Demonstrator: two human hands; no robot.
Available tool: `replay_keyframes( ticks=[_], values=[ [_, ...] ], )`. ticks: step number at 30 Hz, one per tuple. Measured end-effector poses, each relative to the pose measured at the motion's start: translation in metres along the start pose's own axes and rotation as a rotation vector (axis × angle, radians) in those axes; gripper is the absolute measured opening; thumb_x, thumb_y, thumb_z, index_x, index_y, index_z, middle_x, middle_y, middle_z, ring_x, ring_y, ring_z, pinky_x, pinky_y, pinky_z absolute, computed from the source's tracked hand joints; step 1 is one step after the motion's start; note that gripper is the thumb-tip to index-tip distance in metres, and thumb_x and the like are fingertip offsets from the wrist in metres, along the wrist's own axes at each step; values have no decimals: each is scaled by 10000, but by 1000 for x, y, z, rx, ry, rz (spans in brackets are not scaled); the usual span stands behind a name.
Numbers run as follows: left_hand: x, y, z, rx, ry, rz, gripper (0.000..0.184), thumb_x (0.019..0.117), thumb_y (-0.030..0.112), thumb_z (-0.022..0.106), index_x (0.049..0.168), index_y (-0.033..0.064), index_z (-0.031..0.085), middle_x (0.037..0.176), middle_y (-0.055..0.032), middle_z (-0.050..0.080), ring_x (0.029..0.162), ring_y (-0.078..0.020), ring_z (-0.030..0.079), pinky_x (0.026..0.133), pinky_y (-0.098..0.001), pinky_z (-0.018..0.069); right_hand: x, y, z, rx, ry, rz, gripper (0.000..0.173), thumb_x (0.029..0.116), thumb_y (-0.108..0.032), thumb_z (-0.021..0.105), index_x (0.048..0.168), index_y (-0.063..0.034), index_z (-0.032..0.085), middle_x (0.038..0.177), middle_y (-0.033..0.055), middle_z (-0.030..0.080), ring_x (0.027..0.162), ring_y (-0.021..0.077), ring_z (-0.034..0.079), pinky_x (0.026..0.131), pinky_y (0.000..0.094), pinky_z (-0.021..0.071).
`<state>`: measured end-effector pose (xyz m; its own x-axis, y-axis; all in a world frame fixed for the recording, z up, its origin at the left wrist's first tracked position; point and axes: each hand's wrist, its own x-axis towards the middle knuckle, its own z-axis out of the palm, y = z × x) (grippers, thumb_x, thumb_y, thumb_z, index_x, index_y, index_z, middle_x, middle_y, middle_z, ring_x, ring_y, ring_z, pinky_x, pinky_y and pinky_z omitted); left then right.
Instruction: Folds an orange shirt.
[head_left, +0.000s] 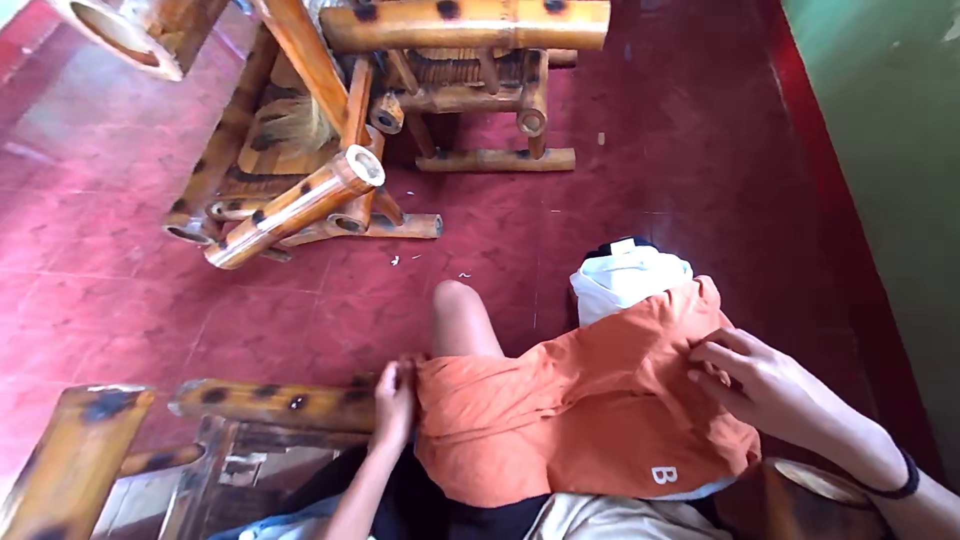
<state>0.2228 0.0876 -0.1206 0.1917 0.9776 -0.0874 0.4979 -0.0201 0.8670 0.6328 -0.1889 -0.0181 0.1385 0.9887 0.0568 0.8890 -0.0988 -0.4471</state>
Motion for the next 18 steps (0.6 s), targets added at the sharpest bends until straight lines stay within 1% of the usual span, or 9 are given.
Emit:
replay_keyframes(
  ticks=[2,3,5,8,10,11,13,15,18],
  values=[
    [10,3,-13,44,252,50,294,1068,173,504,1067,-98,618,966,-137,622,912,-130,592,879,-324,498,-1,2,1,4,16,-4,301,992,-294,527,1042,-66,716,1016,159,668,898,313,677,727,476,580],
    [14,6,-19,40,342,68,285,1065,165,508,1056,-99,616,944,-128,615,892,-117,585,866,-305,493,-1,3,2,8,24,-8,304,991,-291,522,1035,-56,710,1007,163,665,886,316,675,716,475,578],
    [20,12,-28,46,431,103,244,1071,161,495,1002,-59,575,867,-63,559,817,-61,553,799,-248,480,0,4,7,1,44,-5,311,980,-293,519,1013,-44,703,985,169,655,843,312,669,678,468,571],
    [24,9,-31,135,355,20,310,1081,222,492,960,-51,574,798,-67,517,738,-108,515,730,-315,461,0,6,9,9,33,38,314,970,-313,531,1016,-50,695,972,165,645,803,312,661,641,485,560],
    [22,6,-31,128,214,-141,367,1088,281,493,1018,-55,622,898,-139,599,840,-186,585,803,-411,496,2,4,8,-11,19,66,331,969,-336,527,1022,-56,696,973,166,653,842,341,668,662,511,560],
    [22,6,-32,72,140,-240,400,1087,308,500,1110,-62,652,1031,-189,651,963,-230,625,894,-462,507,3,1,6,-33,25,69,341,970,-342,521,1012,-52,696,970,177,657,873,373,665,685,532,555],
    [22,1,-35,-41,28,-378,397,1072,317,537,1199,-41,652,1152,-193,666,1069,-233,634,965,-466,505,7,-9,5,-99,58,38,373,976,-358,510,969,-37,699,991,216,653,952,442,638,746,570,535],
    [22,-7,-37,-115,-31,-414,372,1073,301,535,1209,-28,641,1129,-174,669,1032,-213,645,937,-440,525,16,-23,3,-124,76,-51,382,995,-377,524,957,-45,709,1070,240,652,1034,468,613,833,589,518],
    [21,-18,-31,-166,-24,-407,375,1091,320,489,1224,-11,602,1136,-172,648,1036,-220,639,925,-446,532,38,-48,10,-108,4,-202,381,1007,-406,544,1036,-65,714,1184,250,647,1126,470,606,894,611,512]
  ],
)
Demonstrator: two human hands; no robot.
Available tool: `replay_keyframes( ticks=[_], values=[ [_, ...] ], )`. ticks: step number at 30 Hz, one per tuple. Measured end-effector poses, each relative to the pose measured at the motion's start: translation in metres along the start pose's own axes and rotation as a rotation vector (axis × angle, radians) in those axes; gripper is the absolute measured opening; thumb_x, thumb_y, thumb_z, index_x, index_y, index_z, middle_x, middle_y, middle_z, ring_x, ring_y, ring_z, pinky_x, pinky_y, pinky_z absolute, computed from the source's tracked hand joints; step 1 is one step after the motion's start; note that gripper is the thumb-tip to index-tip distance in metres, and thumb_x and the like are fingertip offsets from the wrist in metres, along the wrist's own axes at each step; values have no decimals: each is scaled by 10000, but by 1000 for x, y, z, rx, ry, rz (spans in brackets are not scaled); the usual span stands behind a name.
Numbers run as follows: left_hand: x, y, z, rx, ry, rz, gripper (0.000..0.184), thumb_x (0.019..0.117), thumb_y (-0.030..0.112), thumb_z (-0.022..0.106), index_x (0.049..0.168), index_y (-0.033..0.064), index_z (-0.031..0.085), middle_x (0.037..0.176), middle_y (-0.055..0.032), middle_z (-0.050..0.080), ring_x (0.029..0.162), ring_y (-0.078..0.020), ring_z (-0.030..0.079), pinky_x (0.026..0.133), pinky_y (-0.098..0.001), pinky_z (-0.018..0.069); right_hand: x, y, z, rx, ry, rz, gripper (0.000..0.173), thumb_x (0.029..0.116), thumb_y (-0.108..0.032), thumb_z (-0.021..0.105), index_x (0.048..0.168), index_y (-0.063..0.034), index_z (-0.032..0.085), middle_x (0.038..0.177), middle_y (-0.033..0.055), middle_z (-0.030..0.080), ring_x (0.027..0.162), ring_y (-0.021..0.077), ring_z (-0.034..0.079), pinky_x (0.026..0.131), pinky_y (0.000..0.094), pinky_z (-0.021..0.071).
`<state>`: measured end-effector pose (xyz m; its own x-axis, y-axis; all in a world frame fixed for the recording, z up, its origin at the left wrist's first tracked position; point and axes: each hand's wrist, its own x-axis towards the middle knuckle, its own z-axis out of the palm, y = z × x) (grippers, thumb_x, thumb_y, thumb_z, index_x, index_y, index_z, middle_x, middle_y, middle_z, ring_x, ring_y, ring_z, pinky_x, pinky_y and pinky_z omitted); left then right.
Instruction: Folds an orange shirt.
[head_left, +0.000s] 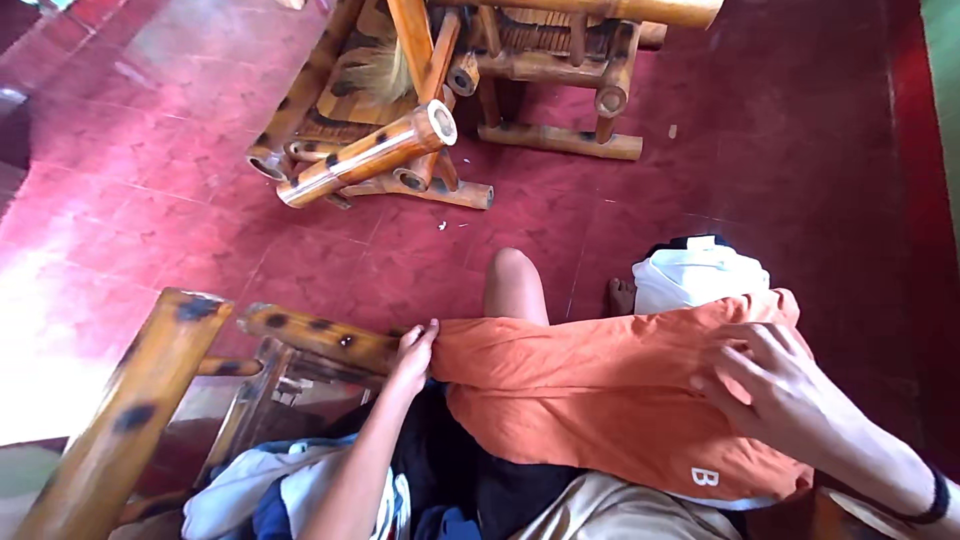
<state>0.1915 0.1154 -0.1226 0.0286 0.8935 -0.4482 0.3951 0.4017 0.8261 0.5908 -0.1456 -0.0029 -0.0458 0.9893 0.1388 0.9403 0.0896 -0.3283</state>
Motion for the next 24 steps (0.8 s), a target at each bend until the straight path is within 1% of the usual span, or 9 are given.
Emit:
replay_keyframes(
  ticks=[4,6,7,10,13,16,18,20,24],
  values=[
    [1,-6,22,134,125,42,473,1105,353,436,1283,-67,558,1241,-275,607,1162,-349,603,995,-535,483,52,-40,9,21,-114,-220,394,1027,-425,519,1107,-86,704,1219,234,648,1151,455,613,911,621,508],
    [0,-8,27,218,175,19,531,1120,346,372,1411,-95,428,1349,-336,544,1266,-420,557,1059,-569,441,85,-70,15,96,-197,-313,395,1037,-412,508,1159,-83,690,1242,223,640,1173,432,608,935,598,506],
    [-1,-9,27,271,196,9,540,1123,340,354,1436,-99,382,1341,-344,545,1256,-432,565,1050,-569,451,103,-86,19,137,-251,-341,405,1045,-407,501,1193,-78,684,1260,218,636,1197,420,596,954,583,497],
    [-17,-3,15,488,132,34,474,1099,249,423,1370,-139,449,1290,-367,564,1225,-474,578,1036,-590,456,163,-129,50,202,-334,-399,338,1048,-310,511,1219,-75,683,1226,186,649,1223,372,582,965,540,489],
    [-43,-10,0,645,-170,5,477,1037,224,549,1421,-49,474,1306,-279,605,1240,-387,595,1057,-565,466,218,-162,97,45,-463,-373,318,967,-212,621,1256,-91,670,1168,198,666,1203,398,590,935,587,497],
    [-62,-22,-5,735,-371,-39,519,1002,274,621,1428,6,490,1312,-223,622,1248,-343,599,1068,-556,461,263,-185,131,-119,-827,-207,339,964,-252,632,1197,-8,675,1189,244,669,1180,443,607,917,688,462],
    [-67,-25,-6,757,-436,-22,388,989,225,633,1303,0,603,1224,-227,658,1173,-362,629,1016,-578,475,274,-194,148,-187,-950,-120,339,961,-256,660,1074,61,701,1204,273,662,1177,455,610,906,709,458],
    [-70,-22,-8,700,-466,16,285,991,148,619,1226,-7,661,1188,-218,670,1134,-340,638,1007,-545,480,277,-206,151,-253,-1011,-127,333,961,-222,668,1092,83,688,1257,272,641,1219,442,595,935,683,463],
    [-69,-25,-12,613,-426,-31,268,992,132,612,1214,-7,671,1186,-201,677,1122,-304,646,1002,-510,492,269,-213,167,-255,-1051,-160,278,930,-178,703,1078,58,706,1203,235,672,1157,405,630,919,633,492]
  ],
)
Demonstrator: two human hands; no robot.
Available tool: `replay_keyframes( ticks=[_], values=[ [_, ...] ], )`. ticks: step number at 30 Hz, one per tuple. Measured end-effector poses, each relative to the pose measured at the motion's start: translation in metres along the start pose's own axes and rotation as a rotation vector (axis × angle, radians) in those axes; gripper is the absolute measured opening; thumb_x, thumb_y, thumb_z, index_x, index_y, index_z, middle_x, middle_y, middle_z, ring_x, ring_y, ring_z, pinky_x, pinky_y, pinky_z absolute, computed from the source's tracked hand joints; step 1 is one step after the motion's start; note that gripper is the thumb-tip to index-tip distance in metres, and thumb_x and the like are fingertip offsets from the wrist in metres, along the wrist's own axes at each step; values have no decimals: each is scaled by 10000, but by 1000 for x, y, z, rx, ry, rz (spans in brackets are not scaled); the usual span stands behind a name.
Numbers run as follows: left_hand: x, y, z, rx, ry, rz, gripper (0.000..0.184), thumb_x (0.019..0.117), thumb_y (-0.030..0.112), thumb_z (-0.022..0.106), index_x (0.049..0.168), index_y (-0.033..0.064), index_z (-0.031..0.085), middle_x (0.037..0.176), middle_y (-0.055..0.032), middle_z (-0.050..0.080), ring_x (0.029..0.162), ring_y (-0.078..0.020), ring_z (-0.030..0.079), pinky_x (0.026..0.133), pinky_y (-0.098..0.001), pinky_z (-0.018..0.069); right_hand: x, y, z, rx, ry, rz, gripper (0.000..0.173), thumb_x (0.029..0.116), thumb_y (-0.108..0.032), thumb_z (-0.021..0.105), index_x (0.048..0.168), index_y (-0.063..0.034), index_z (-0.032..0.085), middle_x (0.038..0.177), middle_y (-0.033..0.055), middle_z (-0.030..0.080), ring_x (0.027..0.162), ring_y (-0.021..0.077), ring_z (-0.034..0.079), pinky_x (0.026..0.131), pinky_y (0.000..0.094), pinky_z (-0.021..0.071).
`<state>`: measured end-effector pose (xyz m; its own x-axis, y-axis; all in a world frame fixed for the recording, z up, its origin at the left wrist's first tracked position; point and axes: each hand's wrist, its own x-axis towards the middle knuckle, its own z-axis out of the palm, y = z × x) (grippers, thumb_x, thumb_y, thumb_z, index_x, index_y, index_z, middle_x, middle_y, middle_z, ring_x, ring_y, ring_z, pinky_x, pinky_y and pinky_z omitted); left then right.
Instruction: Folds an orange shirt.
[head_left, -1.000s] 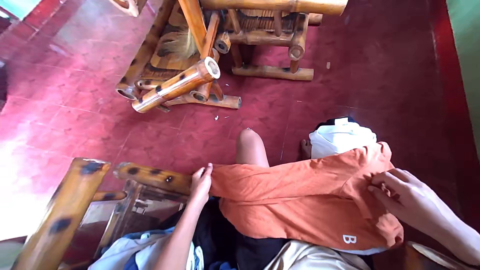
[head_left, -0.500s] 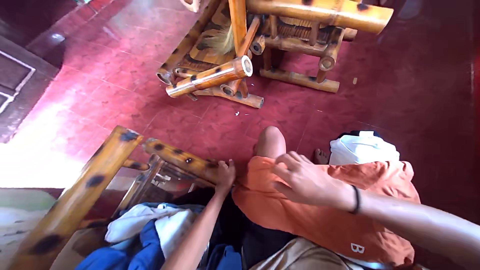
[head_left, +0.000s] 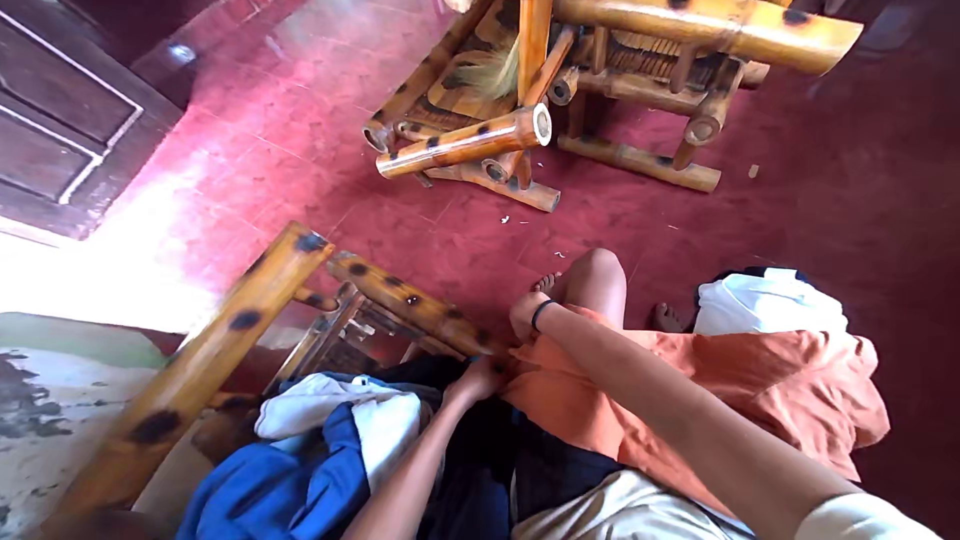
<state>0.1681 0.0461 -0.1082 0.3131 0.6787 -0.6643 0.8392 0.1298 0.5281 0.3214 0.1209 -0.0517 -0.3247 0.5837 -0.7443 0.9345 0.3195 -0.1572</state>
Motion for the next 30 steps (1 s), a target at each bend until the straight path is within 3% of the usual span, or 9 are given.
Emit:
replay_keyframes(
  ticks=[4,7,10,14,16,19,25,27,30],
  values=[
    [-5,-7,-20,-250,83,-124,290,976,50,611,1261,-2,629,1198,-165,662,1068,-243,647,930,-455,537,1,24,0,58,60,16,291,964,-127,630,1174,72,658,1286,274,626,1233,452,584,950,678,464],
    [-5,-16,-36,-320,44,-187,235,994,80,618,1210,-13,627,1111,-131,663,980,-192,641,887,-403,540,11,48,-6,170,126,3,261,978,-144,604,1104,77,659,1212,277,645,1186,447,600,934,680,454],
    [-3,-12,-37,-408,61,-234,258,1023,105,592,1247,-23,589,1094,-141,680,939,-191,684,854,-378,574,27,62,-2,407,275,22,293,952,-159,645,1135,70,650,1202,285,641,1170,455,607,921,676,474],
    [4,-10,-26,-578,146,-157,207,1009,88,599,1187,-18,596,1015,-109,676,854,-164,674,794,-350,576,39,67,-5,592,357,-66,291,953,-134,623,1205,7,661,1186,250,664,1147,417,631,927,640,494],
    [9,-16,-24,-581,79,-108,224,988,49,599,1205,1,572,978,-78,663,805,-143,652,739,-327,567,38,66,-10,597,354,-104,276,963,-120,604,1198,14,662,1187,248,662,1146,408,631,930,624,496],
    [17,-19,-20,-377,-78,-17,403,916,17,671,1299,39,549,953,-50,656,739,-105,601,649,-280,515,38,62,-14,589,334,-129,266,975,-123,589,1191,12,663,1196,242,656,1154,399,625,929,619,495],
    [28,6,-16,-428,-198,-6,625,908,53,712,1473,108,451,1116,-104,659,838,-166,643,686,-343,558,24,58,-25,700,357,-233,323,985,-72,569,1296,-38,645,1248,225,650,1147,368,624,933,590,488],
    [30,9,-19,-517,-211,-5,638,919,53,695,1487,103,410,1123,-114,652,853,-186,656,707,-365,576,21,60,-28,745,363,-247,362,961,-47,603,1321,-62,636,1250,214,652,1131,359,630,916,581,496],
    [36,7,-24,-584,-267,39,567,927,61,676,1447,99,453,1088,-90,674,854,-174,673,728,-354,588,16,66,-30,860,352,-267,444,895,15,677,1329,-71,632,1270,203,644,1150,339,617,935,569,493]
  ],
)
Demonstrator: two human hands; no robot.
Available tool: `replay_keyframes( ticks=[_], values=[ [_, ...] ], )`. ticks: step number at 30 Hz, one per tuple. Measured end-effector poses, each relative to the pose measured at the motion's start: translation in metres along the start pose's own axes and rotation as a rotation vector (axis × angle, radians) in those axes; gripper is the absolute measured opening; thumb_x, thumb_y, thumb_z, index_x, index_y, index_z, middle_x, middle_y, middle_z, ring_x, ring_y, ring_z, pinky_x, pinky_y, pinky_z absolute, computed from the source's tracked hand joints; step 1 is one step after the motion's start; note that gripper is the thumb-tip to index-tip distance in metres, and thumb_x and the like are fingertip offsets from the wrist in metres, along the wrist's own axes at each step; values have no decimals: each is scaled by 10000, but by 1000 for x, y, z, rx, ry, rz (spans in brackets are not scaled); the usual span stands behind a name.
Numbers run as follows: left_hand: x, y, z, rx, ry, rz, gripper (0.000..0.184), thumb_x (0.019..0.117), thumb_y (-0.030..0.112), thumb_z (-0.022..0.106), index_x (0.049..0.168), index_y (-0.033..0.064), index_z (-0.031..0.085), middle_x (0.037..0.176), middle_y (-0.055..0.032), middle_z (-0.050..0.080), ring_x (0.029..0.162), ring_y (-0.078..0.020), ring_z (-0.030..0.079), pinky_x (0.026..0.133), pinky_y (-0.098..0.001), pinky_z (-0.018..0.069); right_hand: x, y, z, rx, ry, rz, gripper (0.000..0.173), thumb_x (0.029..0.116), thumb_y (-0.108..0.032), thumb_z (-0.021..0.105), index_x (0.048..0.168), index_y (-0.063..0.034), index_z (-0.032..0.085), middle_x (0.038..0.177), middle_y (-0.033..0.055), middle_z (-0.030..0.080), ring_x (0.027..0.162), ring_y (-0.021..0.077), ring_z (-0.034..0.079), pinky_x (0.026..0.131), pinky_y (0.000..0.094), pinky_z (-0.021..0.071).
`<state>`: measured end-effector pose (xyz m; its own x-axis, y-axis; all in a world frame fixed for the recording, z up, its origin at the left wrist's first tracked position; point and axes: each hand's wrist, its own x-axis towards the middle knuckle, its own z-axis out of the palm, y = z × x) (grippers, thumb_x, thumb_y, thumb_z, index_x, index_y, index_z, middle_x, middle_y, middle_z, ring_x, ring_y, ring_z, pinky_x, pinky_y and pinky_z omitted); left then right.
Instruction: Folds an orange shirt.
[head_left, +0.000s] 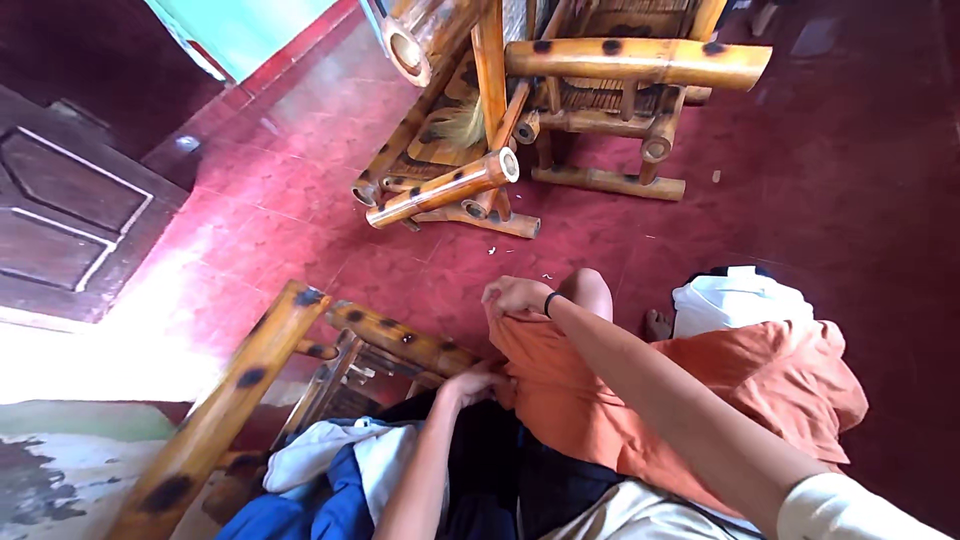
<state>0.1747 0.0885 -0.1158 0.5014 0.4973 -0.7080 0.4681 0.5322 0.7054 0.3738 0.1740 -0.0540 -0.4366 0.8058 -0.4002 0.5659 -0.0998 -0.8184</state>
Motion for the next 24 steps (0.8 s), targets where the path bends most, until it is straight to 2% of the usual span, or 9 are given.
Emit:
replay_keyframes(
  ticks=[3,6,11,14,16,18,19,21,24],
  values=[
    [4,2,-5,-64,-10,45,366,912,4,670,1262,42,571,1020,-68,708,871,-166,698,790,-360,602,-2,0,-7,72,9,-12,457,866,33,701,1306,-78,646,1275,196,641,1144,324,619,936,557,497],
    [4,-2,-11,-98,46,162,370,857,-49,674,1210,24,595,1050,-63,702,933,-162,686,845,-366,591,-3,3,-15,79,16,-25,463,863,28,712,1307,-84,646,1272,193,639,1126,317,623,924,545,503],
    [-36,12,-22,-51,202,237,485,817,-61,697,1283,-14,567,1118,-92,702,1000,-168,694,895,-374,593,-12,-2,-36,15,26,-59,500,867,22,704,1339,-126,631,1235,198,655,1005,339,648,773,550,528],
    [-71,28,-26,19,293,299,500,787,-33,713,1262,-11,558,1116,-92,685,986,-165,693,869,-358,604,-24,-19,-48,-34,24,-124,523,868,35,699,1350,-155,633,1180,183,670,874,304,638,666,489,515],
    [-99,38,-23,51,384,354,492,770,-15,721,1232,12,553,1095,-70,690,969,-150,699,841,-340,614,-36,-36,-57,-65,14,-189,531,851,53,712,1343,-134,642,1199,200,661,935,338,648,716,534,535],
    [-131,47,-16,75,447,397,562,755,1,733,1286,3,549,1137,-69,691,1010,-144,699,865,-330,615,-49,-52,-66,-117,6,-278,505,852,43,733,1322,-127,663,1179,194,677,939,347,660,722,551,548],
    [-148,52,-10,93,466,417,559,751,12,734,1285,4,570,1139,-59,703,1021,-135,702,875,-319,614,-58,-61,-70,-162,4,-325,479,862,35,727,1310,-124,670,1155,174,691,902,317,661,708,522,543],
    [-182,68,11,139,512,452,415,754,-21,708,1162,41,666,1041,-1,753,950,-91,723,838,-281,621,-77,-75,-79,-279,5,-431,426,866,39,716,1265,-107,697,1103,128,723,836,259,676,661,462,554],
    [-224,99,57,283,537,449,334,788,-96,674,1037,124,652,912,129,739,858,-2,703,787,-226,607,-120,-90,-92,-479,10,-602,269,866,43,693,1107,-70,737,960,69,700,745,178,622,614,377,510]
  ],
)
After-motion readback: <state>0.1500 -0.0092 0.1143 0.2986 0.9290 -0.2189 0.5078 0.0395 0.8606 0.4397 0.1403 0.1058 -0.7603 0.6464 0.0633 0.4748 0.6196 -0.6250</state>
